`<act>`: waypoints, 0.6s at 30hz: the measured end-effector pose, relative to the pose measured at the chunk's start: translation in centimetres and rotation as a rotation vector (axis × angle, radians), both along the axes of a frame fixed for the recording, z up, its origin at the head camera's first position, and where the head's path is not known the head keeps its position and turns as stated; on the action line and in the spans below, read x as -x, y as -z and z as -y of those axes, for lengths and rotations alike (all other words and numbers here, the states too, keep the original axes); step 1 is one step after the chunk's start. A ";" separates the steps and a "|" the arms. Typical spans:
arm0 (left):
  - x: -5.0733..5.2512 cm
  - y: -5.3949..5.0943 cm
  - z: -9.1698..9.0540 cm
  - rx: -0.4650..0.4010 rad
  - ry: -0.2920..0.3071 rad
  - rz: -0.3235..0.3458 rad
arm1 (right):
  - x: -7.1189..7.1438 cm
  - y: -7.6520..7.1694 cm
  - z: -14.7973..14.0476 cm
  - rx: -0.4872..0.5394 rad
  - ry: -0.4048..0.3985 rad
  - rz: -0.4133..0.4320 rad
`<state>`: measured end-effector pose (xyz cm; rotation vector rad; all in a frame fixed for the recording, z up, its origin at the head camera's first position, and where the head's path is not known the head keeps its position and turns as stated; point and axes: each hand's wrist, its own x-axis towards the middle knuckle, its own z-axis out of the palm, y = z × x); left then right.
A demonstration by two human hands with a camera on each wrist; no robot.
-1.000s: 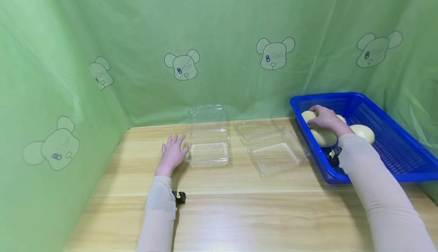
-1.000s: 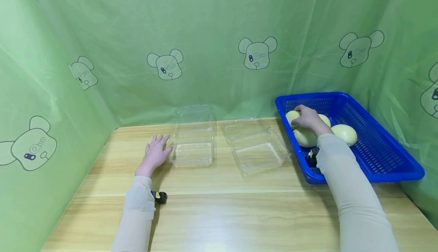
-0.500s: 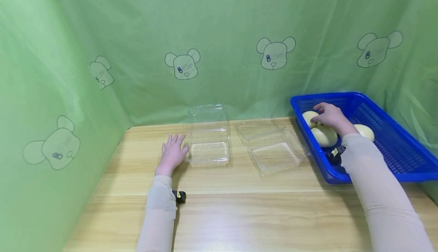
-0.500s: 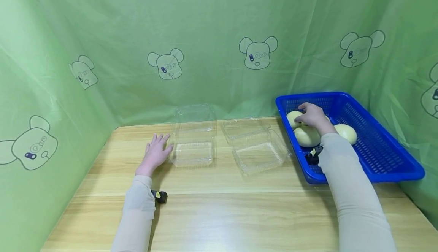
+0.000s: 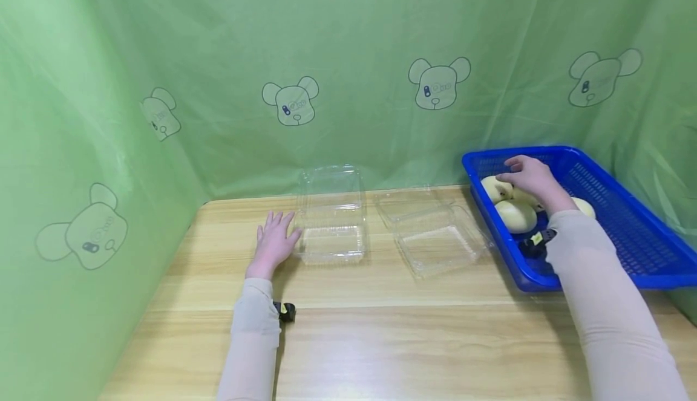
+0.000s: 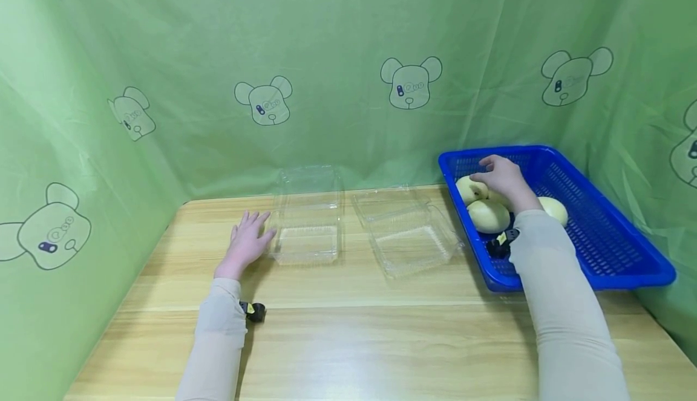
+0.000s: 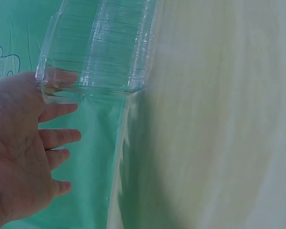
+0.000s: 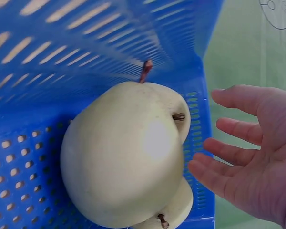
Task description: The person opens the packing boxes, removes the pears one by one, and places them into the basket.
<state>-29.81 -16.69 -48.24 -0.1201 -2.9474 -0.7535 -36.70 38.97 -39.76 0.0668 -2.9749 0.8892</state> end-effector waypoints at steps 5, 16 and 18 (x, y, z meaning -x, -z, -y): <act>-0.1 -0.4 0.0 -0.001 0.003 -0.019 | -0.5 -1.0 -0.2 0.025 0.014 0.009; -0.7 -1.9 0.1 -0.027 0.008 -0.018 | -2.0 -3.4 -0.8 0.151 0.050 0.014; -0.8 -2.1 0.1 -0.028 0.009 -0.027 | -2.3 -3.8 -0.6 0.172 0.048 0.003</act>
